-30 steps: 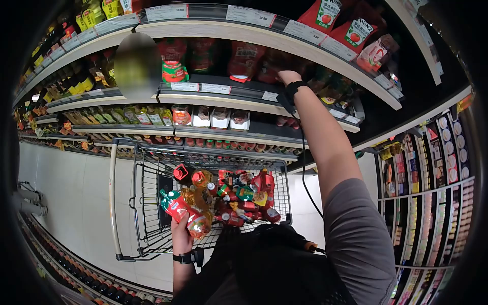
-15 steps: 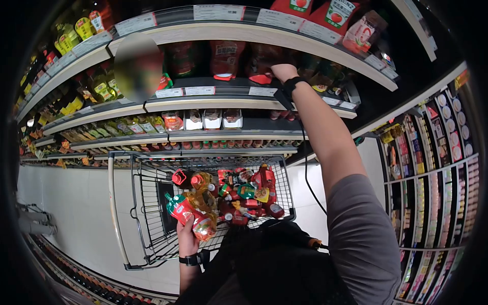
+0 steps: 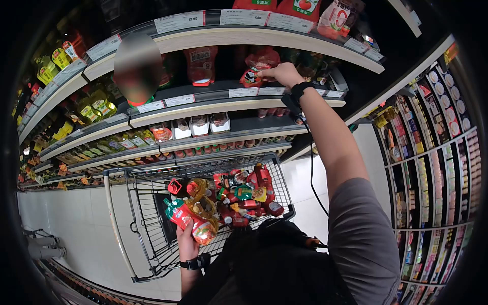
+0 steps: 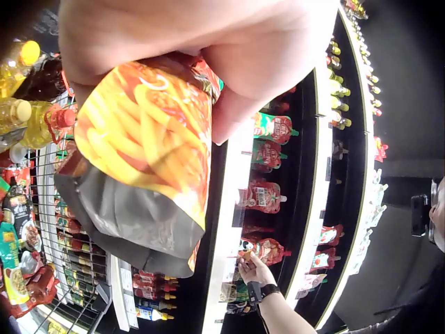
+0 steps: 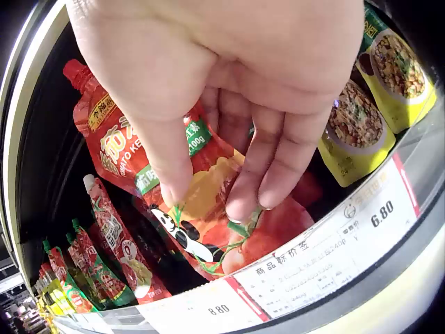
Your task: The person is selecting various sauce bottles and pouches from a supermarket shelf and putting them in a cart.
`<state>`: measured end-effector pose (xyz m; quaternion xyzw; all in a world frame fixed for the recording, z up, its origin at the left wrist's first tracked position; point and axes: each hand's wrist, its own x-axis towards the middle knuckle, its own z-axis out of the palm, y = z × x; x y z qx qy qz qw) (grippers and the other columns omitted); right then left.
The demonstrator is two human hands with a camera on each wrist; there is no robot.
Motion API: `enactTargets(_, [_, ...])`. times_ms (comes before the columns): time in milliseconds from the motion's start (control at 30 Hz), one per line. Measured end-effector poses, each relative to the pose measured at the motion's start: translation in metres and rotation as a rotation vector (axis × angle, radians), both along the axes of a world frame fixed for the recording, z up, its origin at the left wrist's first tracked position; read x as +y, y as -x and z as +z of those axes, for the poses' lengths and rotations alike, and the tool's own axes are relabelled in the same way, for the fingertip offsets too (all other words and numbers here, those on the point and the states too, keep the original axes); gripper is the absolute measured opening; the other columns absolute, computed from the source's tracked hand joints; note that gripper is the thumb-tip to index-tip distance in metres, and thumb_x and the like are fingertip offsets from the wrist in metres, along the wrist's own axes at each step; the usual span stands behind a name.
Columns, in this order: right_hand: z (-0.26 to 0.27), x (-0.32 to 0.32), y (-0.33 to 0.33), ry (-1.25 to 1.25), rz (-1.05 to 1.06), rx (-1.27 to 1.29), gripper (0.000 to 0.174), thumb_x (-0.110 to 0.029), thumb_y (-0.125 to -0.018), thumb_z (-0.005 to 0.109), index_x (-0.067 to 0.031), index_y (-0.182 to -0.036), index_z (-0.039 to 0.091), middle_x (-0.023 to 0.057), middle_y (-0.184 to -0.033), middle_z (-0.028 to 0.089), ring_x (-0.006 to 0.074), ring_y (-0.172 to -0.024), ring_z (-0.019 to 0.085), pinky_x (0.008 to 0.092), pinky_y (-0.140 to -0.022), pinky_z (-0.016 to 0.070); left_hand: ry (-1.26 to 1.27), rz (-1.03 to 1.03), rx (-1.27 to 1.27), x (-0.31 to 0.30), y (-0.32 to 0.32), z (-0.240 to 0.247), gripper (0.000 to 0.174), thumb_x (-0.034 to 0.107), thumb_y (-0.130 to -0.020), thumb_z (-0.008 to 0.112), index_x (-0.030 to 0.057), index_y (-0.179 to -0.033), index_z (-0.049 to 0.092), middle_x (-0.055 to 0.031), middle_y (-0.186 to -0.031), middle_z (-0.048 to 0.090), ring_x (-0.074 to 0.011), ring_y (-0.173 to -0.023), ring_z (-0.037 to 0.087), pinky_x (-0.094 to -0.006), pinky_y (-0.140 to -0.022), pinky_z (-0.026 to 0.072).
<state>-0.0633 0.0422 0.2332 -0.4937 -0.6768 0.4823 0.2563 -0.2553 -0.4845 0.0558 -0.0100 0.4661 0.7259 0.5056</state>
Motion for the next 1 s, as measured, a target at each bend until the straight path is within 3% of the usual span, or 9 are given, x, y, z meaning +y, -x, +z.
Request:
enactTargets(67, [0.006,-0.005,0.005,0.007,0.013,0.009,0.030,-0.017,-0.081,0.081,0.0064,-0.097,0.073,0.0097,-0.092,0.073,0.0144,-0.083,0.069,0.0262,-0.080,0.0538,0.000,-0.003,-0.003,0.000,-0.001,-0.001,0.027,0.004,-0.095,0.060,0.0022,-0.122,0.055,-0.0068,-0.114,0.065,-0.0172,-0.102,0.065,-0.0331,-0.090,0.0512])
enactTargets(400, [-0.020,0.009,0.017,0.050,-0.024,0.120,0.029,-0.014,-0.083,0.078,0.0061,-0.102,0.072,0.0105,-0.098,0.073,0.0144,-0.092,0.068,0.0273,-0.086,0.0510,-0.003,-0.038,-0.003,0.005,0.012,-0.002,0.028,0.005,-0.096,0.058,0.0018,-0.124,0.054,-0.0072,-0.115,0.065,-0.0183,-0.102,0.065,-0.0337,-0.089,0.0524])
enactTargets(500, [-0.006,0.000,0.043,-0.316,0.112,-0.407,0.038,-0.027,-0.083,0.078,0.0053,-0.101,0.073,0.0101,-0.097,0.074,0.0149,-0.090,0.068,0.0274,-0.084,0.0509,0.007,-0.051,0.020,0.009,0.010,-0.008,0.031,0.006,-0.097,0.057,0.0019,-0.127,0.051,-0.0090,-0.117,0.064,-0.0203,-0.103,0.065,-0.0356,-0.090,0.0525])
enactTargets(567, [-0.016,0.010,0.058,-0.454,0.202,-0.471,0.042,-0.037,-0.083,0.075,0.0005,-0.102,0.073,0.0125,-0.095,0.073,0.0165,-0.086,0.068,0.0276,-0.082,0.0507,0.012,-0.060,0.052,0.014,0.009,-0.008,0.032,0.007,-0.098,0.055,0.0020,-0.129,0.049,-0.0104,-0.119,0.063,-0.0218,-0.103,0.065,-0.0370,-0.090,0.0526])
enactTargets(667, [-0.004,-0.005,0.078,-0.208,0.071,-0.339,0.043,-0.042,-0.083,0.073,-0.0023,-0.100,0.074,0.0138,-0.093,0.073,0.0201,-0.083,0.068,0.0306,-0.081,0.0513,0.042,-0.039,0.052,0.023,0.006,0.011,0.031,0.007,-0.097,0.056,0.0022,-0.127,0.050,-0.0094,-0.114,0.064,-0.0217,-0.101,0.065,-0.0372,-0.088,0.0533])
enactTargets(767, [-0.023,0.013,0.079,-0.522,0.199,-0.534,0.046,-0.047,-0.082,0.070,-0.0035,-0.096,0.074,0.0215,-0.094,0.071,0.0334,-0.086,0.069,0.0391,-0.080,0.0516,0.007,-0.057,0.066,0.026,0.007,0.016,0.030,0.007,-0.097,0.056,0.0020,-0.126,0.050,-0.0096,-0.114,0.064,-0.0219,-0.101,0.065,-0.0376,-0.089,0.0533])
enactTargets(867, [-0.037,0.028,0.059,-0.740,0.187,-0.704,0.038,-0.043,-0.085,0.064,-0.0112,-0.106,0.073,0.0202,-0.091,0.070,0.0348,-0.090,0.067,0.0412,-0.080,0.0516,0.006,-0.044,0.088,0.020,0.013,0.012,0.030,0.007,-0.098,0.055,0.0016,-0.127,0.050,-0.0101,-0.116,0.064,-0.0217,-0.102,0.065,-0.0374,-0.090,0.0528])
enactTargets(900, [-0.031,0.017,0.053,-0.858,-0.003,-0.375,0.036,-0.040,-0.088,0.061,-0.0126,-0.110,0.070,0.0174,-0.087,0.070,0.0301,-0.083,0.069,0.0383,-0.076,0.0533,0.011,-0.038,0.101,0.018,0.015,0.014,0.030,0.007,-0.098,0.055,0.0015,-0.126,0.051,-0.0102,-0.116,0.064,-0.0215,-0.102,0.065,-0.0373,-0.090,0.0526])
enactTargets(1000, [-0.031,0.040,0.042,-0.539,-0.115,-0.290,0.051,-0.037,-0.084,0.063,-0.0096,-0.127,0.061,0.0202,-0.103,0.069,0.0353,-0.082,0.069,0.0435,-0.077,0.0540,0.015,-0.023,0.078,0.013,0.017,0.013,0.031,0.006,-0.097,0.056,0.0016,-0.127,0.051,-0.0096,-0.117,0.064,-0.0204,-0.103,0.065,-0.0361,-0.091,0.0519])
